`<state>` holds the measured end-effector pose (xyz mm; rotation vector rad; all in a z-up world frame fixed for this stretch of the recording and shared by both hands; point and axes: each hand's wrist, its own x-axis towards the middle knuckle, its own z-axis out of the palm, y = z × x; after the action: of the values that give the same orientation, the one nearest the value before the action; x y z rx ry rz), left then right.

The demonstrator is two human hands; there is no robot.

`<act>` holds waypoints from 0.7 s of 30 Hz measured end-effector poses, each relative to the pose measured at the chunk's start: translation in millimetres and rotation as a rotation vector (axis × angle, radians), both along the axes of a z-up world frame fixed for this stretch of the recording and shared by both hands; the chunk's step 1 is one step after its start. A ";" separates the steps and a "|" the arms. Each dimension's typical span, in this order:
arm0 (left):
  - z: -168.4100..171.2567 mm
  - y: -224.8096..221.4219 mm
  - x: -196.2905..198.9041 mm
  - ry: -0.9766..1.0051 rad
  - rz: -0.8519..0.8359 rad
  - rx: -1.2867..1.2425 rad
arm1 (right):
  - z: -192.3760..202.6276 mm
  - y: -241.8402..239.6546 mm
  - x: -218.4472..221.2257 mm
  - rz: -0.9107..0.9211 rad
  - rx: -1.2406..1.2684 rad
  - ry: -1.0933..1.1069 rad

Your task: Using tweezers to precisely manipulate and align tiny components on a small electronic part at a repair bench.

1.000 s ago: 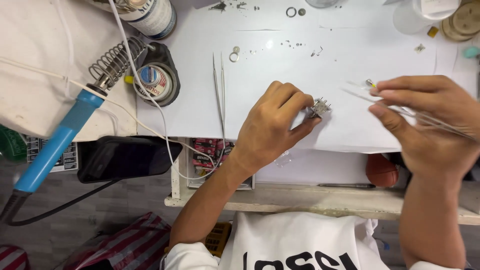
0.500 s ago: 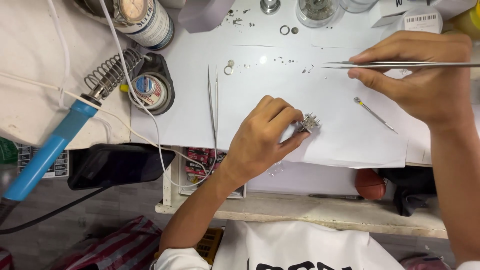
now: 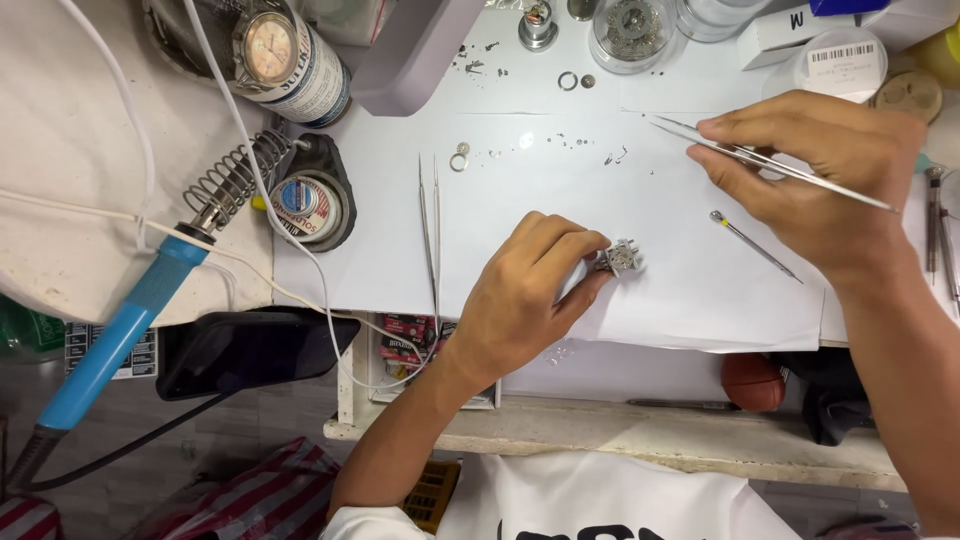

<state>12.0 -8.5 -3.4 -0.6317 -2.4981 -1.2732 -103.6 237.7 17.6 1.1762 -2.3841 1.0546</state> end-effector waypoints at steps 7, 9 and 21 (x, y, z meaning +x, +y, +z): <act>3.3 -0.3 -1.3 -0.018 -0.006 -0.008 | -1.2 -6.7 -2.4 -0.039 -0.067 -0.124; 2.3 -0.6 -1.9 -0.025 -0.011 0.003 | -3.1 -5.9 -3.4 -0.049 -0.068 -0.147; 3.5 -1.1 -1.9 -0.029 -0.012 0.001 | -6.0 -3.2 -4.1 -0.056 -0.075 -0.159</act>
<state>10.2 -9.7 0.1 -0.6330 -2.5206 -1.2962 -107.7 234.4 11.7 1.0295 -2.4559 1.2497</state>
